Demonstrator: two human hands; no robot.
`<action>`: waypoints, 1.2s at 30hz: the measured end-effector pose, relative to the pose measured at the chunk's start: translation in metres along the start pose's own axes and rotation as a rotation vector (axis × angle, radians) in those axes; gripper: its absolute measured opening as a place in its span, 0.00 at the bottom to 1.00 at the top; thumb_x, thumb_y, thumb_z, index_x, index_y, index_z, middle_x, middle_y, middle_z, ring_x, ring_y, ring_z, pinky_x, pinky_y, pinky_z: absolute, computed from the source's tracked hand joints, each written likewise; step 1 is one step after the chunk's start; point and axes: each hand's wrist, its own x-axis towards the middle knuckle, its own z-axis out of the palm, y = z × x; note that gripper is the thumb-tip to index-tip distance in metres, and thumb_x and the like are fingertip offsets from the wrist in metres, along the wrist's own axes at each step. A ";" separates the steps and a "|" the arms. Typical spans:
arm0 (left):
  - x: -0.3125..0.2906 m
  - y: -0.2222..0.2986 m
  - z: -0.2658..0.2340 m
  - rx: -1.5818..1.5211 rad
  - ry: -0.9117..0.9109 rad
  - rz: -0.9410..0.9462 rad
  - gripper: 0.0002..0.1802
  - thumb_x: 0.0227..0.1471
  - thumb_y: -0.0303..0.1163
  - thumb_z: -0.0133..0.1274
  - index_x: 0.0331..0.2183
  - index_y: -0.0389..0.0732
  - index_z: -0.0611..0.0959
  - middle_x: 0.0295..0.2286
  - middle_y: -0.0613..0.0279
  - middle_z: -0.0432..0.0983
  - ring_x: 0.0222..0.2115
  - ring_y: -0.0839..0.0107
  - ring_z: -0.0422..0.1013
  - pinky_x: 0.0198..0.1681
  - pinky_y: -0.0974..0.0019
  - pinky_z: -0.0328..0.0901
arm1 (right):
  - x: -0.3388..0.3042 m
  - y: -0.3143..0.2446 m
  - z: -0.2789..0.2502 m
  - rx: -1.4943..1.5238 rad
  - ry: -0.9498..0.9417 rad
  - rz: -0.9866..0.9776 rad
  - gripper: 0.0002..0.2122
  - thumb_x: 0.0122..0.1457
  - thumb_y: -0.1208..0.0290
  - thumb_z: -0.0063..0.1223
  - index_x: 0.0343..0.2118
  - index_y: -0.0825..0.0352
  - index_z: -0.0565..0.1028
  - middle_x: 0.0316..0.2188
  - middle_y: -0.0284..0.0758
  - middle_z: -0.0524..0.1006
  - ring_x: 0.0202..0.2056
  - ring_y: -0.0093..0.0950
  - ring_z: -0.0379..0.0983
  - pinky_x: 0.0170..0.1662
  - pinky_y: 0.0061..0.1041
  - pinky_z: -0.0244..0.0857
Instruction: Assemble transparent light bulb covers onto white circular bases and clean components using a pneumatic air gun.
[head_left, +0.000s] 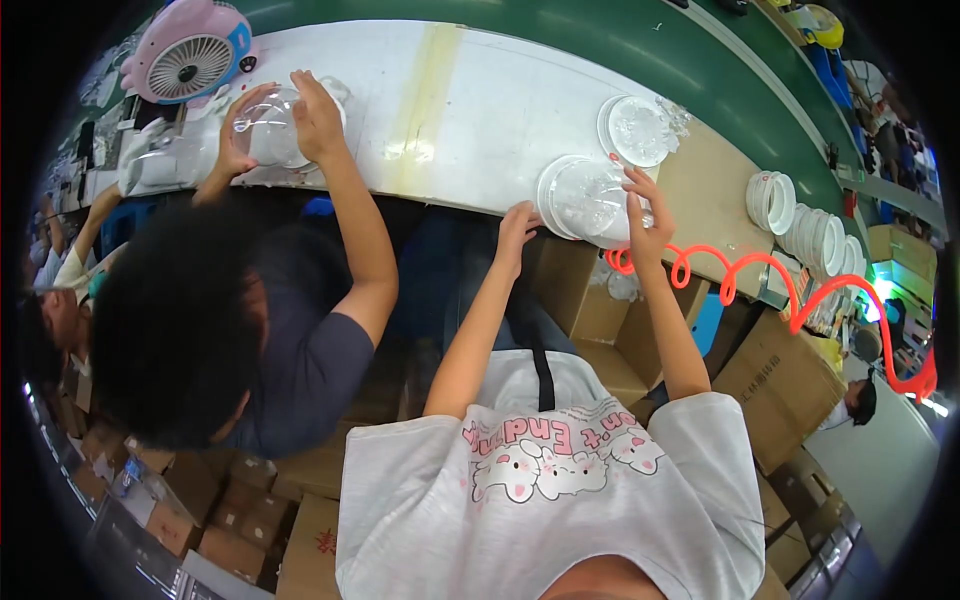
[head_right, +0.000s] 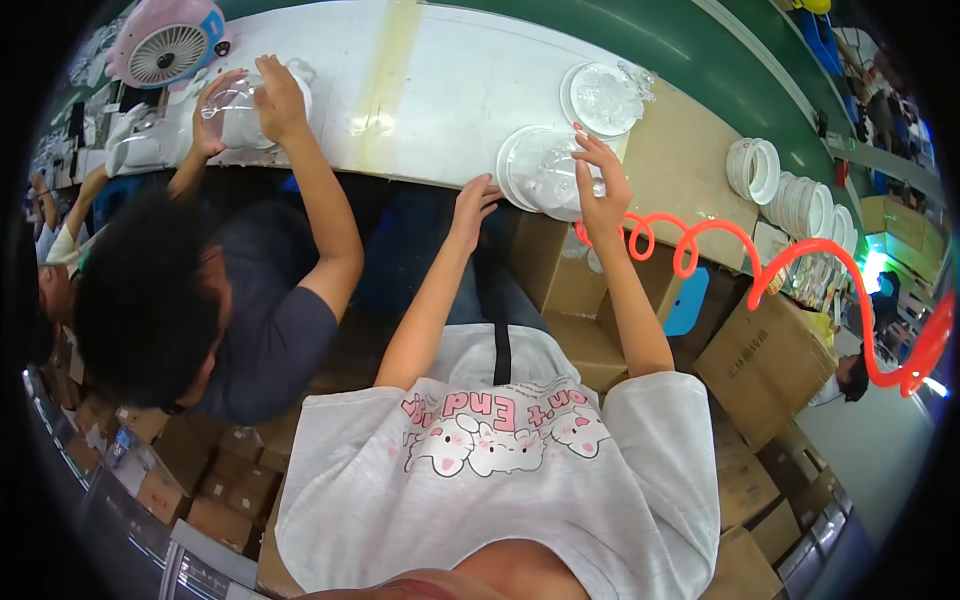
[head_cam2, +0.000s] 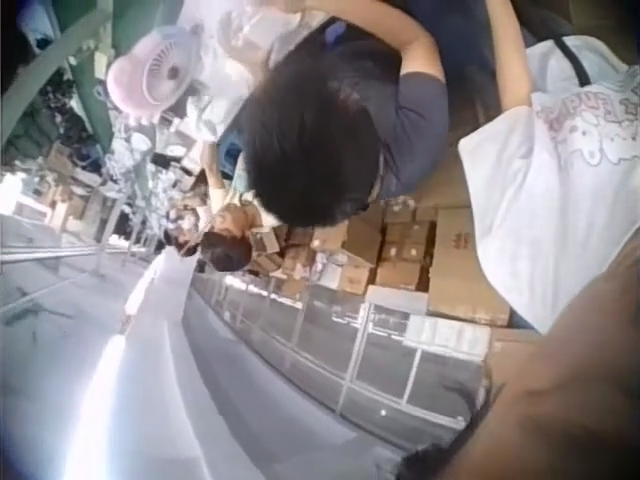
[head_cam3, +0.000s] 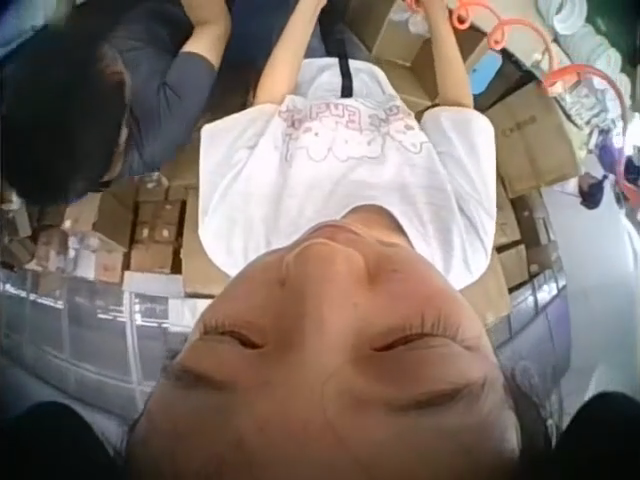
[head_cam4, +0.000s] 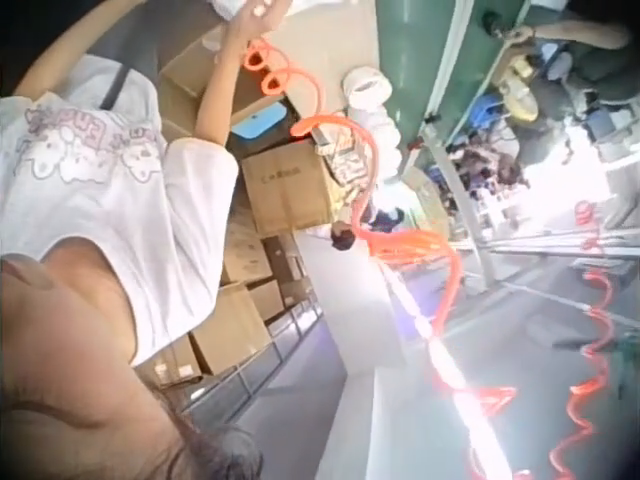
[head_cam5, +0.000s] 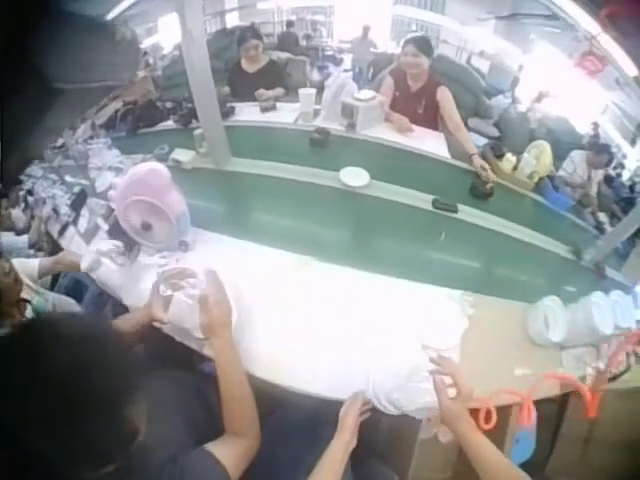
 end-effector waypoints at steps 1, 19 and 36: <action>0.004 0.000 0.001 0.061 0.010 -0.007 0.23 0.53 0.43 0.46 0.45 0.37 0.70 0.38 0.58 0.71 0.40 0.70 0.68 0.43 0.66 0.61 | -0.002 0.000 -0.002 0.012 0.003 0.034 0.05 0.52 0.78 0.48 0.32 0.68 0.74 0.40 0.38 0.75 0.50 0.34 0.66 0.51 0.30 0.58; 0.013 0.020 0.033 -0.046 -0.323 0.072 0.27 0.44 0.21 0.55 0.47 0.35 0.65 0.38 0.58 0.73 0.39 0.73 0.69 0.43 0.71 0.64 | -0.024 0.033 -0.039 0.121 0.169 0.089 0.11 0.55 0.78 0.36 0.38 0.74 0.68 0.44 0.51 0.70 0.52 0.40 0.63 0.56 0.37 0.52; -0.001 0.066 0.091 0.797 0.055 0.930 0.18 0.53 0.34 0.40 0.45 0.38 0.73 0.49 0.47 0.63 0.54 0.49 0.54 0.54 0.52 0.50 | 0.016 0.006 0.021 -0.213 0.055 0.029 0.14 0.48 0.75 0.51 0.40 0.66 0.73 0.41 0.40 0.73 0.48 0.38 0.66 0.51 0.33 0.57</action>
